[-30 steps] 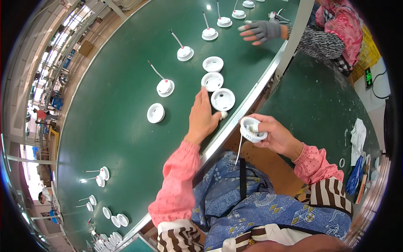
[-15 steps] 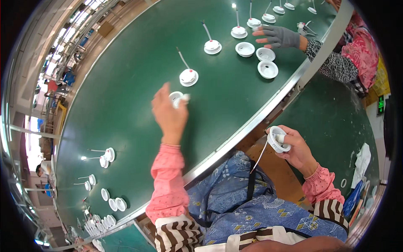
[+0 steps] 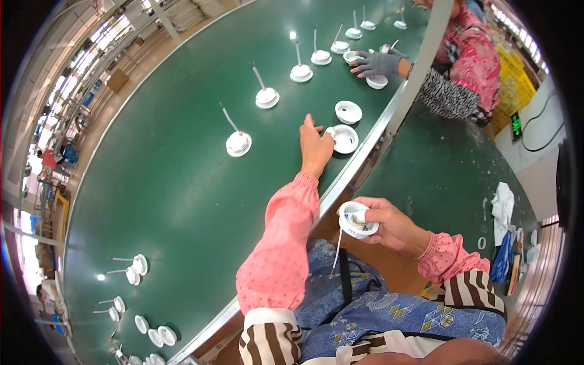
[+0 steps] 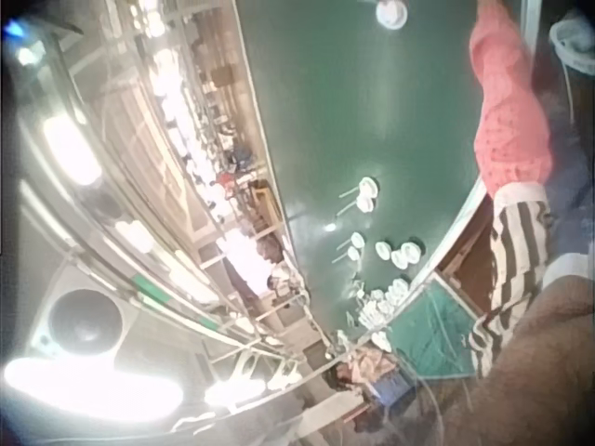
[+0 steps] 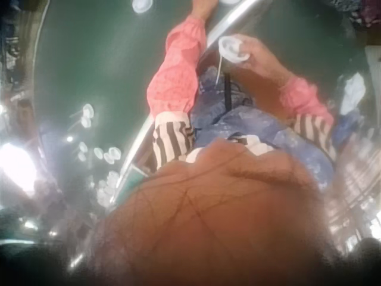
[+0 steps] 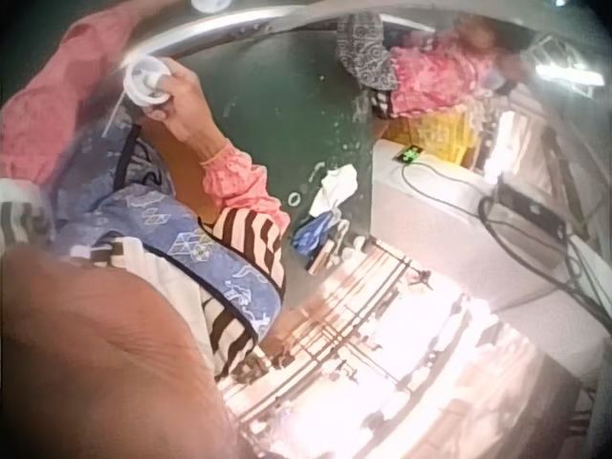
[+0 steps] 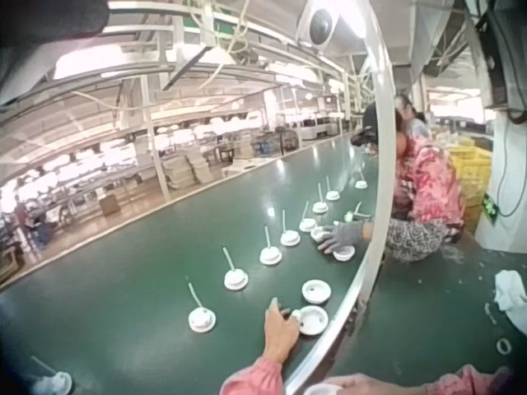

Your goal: The person picks up a wire and a circuit board, threads the wire through a white plastic base, and presses the board into the base before placing the unit on the conveyor belt.

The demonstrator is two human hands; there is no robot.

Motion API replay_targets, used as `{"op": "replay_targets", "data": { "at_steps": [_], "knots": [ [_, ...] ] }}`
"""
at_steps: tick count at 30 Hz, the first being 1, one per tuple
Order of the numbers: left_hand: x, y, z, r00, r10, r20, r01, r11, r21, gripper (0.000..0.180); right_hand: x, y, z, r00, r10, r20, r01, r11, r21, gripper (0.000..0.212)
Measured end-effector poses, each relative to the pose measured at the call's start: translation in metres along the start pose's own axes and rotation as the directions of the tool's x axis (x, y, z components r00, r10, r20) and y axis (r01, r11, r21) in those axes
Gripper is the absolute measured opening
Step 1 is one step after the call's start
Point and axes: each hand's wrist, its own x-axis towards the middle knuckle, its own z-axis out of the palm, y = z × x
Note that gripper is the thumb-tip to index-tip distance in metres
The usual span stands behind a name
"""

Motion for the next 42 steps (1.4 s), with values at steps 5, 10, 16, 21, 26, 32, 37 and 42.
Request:
{"op": "replay_targets", "data": {
  "at_steps": [5,10,16,21,26,32,37,42],
  "knots": [
    [0.021,-0.009,0.013,0.999,0.035,0.016,-0.034,0.998,-0.059,0.064,-0.02,-0.006,-0.007,0.996,-0.056,-0.072,0.054,0.998,-0.03,0.028],
    [-0.047,0.006,-0.047,0.991,0.049,0.122,-0.066,0.987,0.143,0.021,-0.021,0.0,-0.013,0.989,-0.105,-0.107,0.112,0.992,0.056,0.026],
    [-0.126,0.049,-0.104,0.954,-0.039,0.297,0.054,0.998,-0.042,0.02,-0.005,-0.003,-0.014,0.995,-0.097,0.011,0.098,0.994,-0.05,0.03],
    [-0.208,0.084,-0.143,0.919,-0.011,0.395,0.116,0.963,-0.245,0.032,0.011,-0.009,0.017,0.964,-0.233,0.125,0.257,0.937,-0.238,0.033],
    [-0.263,0.075,-0.148,0.97,-0.071,0.234,0.16,0.908,-0.387,0.028,0.028,0.008,0.043,0.949,-0.093,0.3,0.186,0.937,-0.296,0.034],
    [-0.299,0.079,-0.154,0.961,-0.244,0.132,0.277,0.869,-0.41,0.016,0.036,0.028,0.057,0.894,-0.025,0.447,0.255,0.849,-0.462,0.057],
    [-0.319,0.082,-0.15,0.986,-0.167,-0.001,0.155,0.92,-0.36,0.018,0.022,0.038,0.072,0.804,-0.077,0.589,0.402,0.802,-0.443,0.082],
    [-0.323,0.095,-0.162,0.984,-0.18,0.011,0.174,0.934,-0.312,0.02,0.042,0.052,0.071,0.768,0.002,0.64,0.431,0.739,-0.519,0.068]
  ]
}}
